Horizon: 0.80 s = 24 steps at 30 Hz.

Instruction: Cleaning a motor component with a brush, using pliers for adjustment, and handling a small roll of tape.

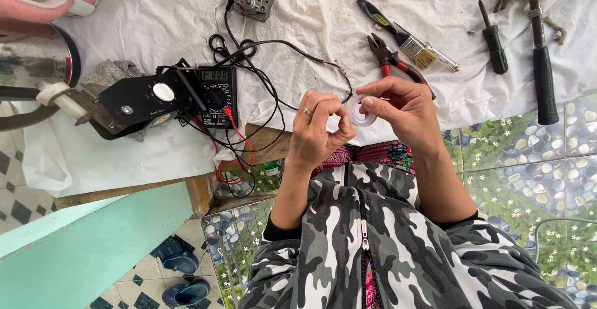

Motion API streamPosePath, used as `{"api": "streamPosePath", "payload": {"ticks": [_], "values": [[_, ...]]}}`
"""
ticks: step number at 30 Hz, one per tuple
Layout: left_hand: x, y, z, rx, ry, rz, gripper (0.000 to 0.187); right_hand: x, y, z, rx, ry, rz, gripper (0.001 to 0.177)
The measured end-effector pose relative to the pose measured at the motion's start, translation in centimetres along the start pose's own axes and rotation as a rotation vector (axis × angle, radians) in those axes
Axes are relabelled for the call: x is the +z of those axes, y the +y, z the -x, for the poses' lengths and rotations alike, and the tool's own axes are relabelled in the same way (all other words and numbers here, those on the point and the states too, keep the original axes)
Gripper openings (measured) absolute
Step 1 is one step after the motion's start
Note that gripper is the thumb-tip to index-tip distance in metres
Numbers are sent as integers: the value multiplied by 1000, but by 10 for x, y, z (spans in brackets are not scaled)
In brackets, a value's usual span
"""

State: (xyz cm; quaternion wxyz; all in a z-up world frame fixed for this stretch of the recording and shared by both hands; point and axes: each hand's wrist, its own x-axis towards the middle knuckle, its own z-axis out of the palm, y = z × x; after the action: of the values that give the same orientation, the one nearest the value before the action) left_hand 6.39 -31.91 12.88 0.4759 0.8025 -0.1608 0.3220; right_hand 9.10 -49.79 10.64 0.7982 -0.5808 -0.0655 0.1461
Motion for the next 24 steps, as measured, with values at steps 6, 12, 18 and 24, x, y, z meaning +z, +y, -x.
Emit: {"api": "streamPosePath", "payload": {"ticks": [6,12,18,24], "values": [[3,2,7,-137,11,192,7,-4,6,0,5,26,-65,19],[-7,7,5,-181,-7,264,14,-10,11,0,-6,28,-129,21],[-17,15,-3,-118,-60,200,13,-2,-7,2,-8,24,-30,20],[-15,19,-9,-86,-65,139,14,1,-24,10,-14,32,109,17]]}}
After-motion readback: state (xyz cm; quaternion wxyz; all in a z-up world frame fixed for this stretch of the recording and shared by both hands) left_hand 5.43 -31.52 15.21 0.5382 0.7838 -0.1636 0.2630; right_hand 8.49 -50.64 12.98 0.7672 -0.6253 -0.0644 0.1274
